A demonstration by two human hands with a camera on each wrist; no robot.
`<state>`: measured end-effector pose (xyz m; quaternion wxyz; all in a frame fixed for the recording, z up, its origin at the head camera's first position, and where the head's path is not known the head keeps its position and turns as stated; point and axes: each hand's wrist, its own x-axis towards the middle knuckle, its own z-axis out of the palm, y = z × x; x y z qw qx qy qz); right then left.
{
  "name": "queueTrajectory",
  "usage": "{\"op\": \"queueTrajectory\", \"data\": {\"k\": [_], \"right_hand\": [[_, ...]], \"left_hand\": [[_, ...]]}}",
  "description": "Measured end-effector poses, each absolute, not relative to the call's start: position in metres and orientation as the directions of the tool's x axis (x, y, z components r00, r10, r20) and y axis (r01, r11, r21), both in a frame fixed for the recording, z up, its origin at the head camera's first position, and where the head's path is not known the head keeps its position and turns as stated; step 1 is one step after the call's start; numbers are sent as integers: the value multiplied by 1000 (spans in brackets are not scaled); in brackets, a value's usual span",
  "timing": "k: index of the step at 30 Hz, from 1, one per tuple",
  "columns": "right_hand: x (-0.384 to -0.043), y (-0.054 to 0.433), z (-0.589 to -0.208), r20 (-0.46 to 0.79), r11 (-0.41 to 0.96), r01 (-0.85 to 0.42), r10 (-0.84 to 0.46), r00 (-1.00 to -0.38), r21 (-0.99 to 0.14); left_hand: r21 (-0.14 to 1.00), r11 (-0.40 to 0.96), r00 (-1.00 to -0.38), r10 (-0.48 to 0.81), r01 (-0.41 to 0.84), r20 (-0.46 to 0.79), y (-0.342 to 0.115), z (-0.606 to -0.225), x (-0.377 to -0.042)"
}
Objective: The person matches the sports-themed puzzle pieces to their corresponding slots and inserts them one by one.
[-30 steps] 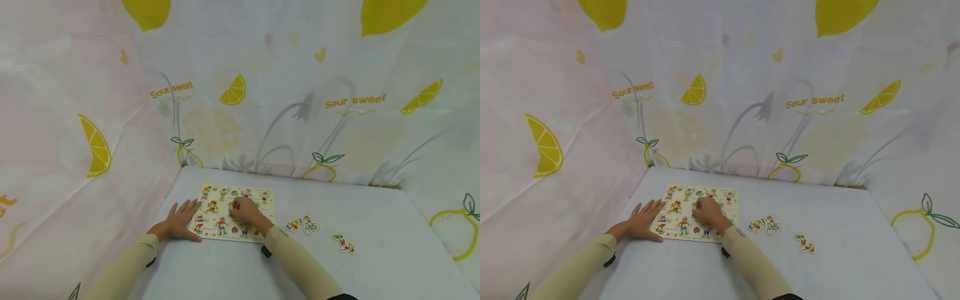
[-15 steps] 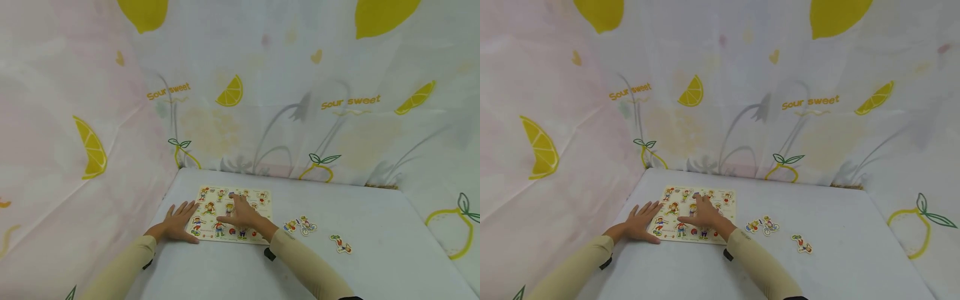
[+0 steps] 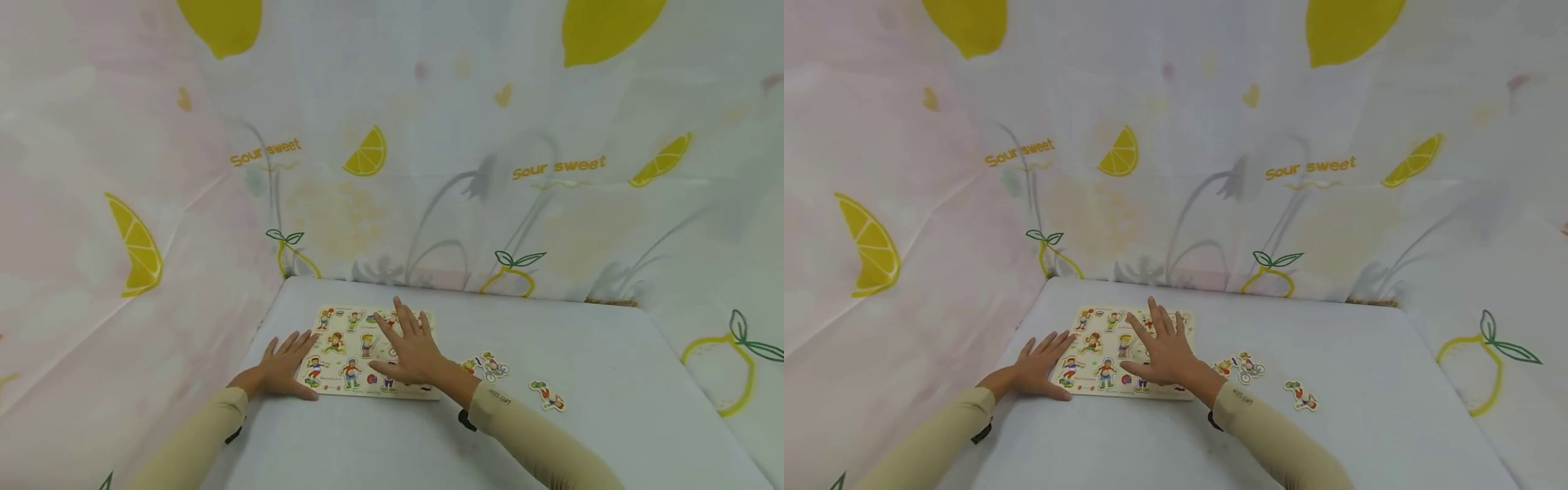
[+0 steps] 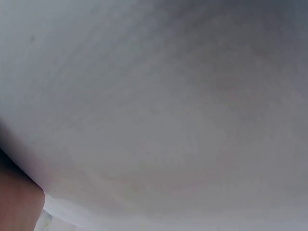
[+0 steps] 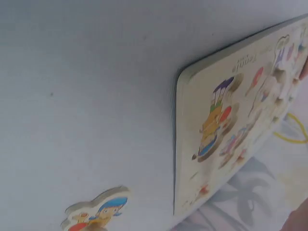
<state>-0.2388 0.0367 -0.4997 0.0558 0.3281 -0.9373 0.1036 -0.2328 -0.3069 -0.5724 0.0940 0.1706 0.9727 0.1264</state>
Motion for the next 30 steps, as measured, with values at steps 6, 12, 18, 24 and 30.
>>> {"op": "queueTrajectory", "data": {"k": [6,12,18,24,30], "right_hand": [[-237,50,-500,173,766,-634,-614,-770,-109],[-233,63,-511,123,756,-625,-613,-780,-196],[-235,97,-509,145,806,-564,-545,-826,-179],[-233,129,-504,168,815,-557,-534,-829,-157],[-224,166,-500,182,843,-511,-483,-856,-167]], "left_hand": [[308,896,-913,377,319,-152,-310,-574,-220],[329,897,-916,363,294,-172,-316,-573,-206],[291,908,-921,356,301,-158,-311,-574,-214],[311,898,-918,369,312,-146,-308,-569,-218],[305,903,-925,355,303,-132,-302,-564,-225]]}}
